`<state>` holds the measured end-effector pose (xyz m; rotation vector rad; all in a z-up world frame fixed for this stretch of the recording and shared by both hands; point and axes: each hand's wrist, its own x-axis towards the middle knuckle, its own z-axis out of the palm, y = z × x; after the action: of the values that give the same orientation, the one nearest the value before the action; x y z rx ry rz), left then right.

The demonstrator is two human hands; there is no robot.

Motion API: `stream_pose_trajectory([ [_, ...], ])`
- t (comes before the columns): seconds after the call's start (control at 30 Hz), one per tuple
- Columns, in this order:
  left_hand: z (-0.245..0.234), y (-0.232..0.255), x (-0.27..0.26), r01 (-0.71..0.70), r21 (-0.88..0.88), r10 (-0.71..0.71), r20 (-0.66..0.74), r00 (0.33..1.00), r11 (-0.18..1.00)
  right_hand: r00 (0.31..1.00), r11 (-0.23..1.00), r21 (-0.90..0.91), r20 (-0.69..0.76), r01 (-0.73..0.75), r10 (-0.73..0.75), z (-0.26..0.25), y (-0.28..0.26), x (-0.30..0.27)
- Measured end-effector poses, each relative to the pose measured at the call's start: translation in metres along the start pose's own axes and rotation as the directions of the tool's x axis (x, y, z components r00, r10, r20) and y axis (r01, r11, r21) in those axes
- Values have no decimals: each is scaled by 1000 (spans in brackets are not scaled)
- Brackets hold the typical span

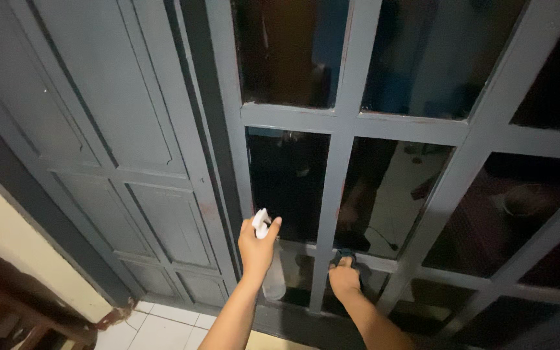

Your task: The person cleans glass panes on a door by spraying them with a liquid and wiping them with a cloth.

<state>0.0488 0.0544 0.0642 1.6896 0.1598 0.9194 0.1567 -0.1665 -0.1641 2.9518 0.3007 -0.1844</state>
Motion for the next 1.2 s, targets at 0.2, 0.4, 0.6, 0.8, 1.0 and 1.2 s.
stream_pose_trajectory([
  [0.2,-5,-25,-14,56,79,-59,34,998,995,999,1000,-4,-44,0,0,0,0,-4],
  [0.4,-12,-40,-33,71,65,-75,49,996,995,999,1000,-12,-53,2,-3,-4,2,-8],
  [0.6,-27,-59,-47,177,116,-184,55,981,977,997,944,321,25,-80,76,-52,22,-15],
  [0.8,-46,-64,-47,155,49,-156,15,988,987,875,621,719,-472,312,108,-141,19,-28],
  [1.0,-68,-65,-42,211,33,-212,1,977,977,252,620,330,-944,712,213,-289,21,-63],
  [1.2,-91,-62,-34,198,-4,-198,-22,980,980,278,862,229,-954,452,108,-344,-14,-20],
])
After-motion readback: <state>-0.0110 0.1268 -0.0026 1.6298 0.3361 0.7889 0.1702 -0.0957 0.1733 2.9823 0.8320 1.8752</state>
